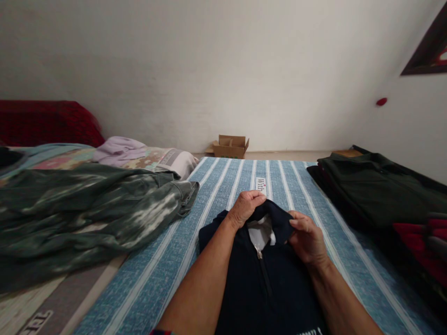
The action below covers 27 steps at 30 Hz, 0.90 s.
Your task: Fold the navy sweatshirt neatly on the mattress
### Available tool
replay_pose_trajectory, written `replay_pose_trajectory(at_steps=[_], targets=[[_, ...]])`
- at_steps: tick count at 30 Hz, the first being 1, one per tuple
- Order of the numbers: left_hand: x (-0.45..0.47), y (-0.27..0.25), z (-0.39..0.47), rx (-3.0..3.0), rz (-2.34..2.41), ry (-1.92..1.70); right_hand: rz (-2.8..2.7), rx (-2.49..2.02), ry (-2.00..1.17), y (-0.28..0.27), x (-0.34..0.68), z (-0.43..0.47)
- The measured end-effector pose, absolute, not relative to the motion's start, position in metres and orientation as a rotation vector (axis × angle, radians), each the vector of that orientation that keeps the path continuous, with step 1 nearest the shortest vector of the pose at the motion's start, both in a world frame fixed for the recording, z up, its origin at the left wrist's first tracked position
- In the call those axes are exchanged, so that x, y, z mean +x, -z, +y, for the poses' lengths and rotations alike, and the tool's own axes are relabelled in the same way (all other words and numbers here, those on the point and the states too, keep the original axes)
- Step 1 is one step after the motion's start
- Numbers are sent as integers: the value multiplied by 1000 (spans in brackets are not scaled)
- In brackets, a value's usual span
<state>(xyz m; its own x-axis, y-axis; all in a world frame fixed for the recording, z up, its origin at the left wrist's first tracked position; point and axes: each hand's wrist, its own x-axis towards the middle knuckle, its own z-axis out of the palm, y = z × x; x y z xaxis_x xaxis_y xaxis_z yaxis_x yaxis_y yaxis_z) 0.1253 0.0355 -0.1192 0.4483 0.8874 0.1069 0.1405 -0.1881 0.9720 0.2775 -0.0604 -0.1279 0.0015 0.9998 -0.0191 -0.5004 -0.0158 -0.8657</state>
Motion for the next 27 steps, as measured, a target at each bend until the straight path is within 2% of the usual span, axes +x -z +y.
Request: replay_pose_trajectory(at_steps=[12, 27], targets=[[127, 119, 36, 1485, 889, -688, -879, -762, -1623, 129, 291, -61], [123, 118, 36, 1445, 872, -518, -851, -675, -1616, 127, 290, -57]])
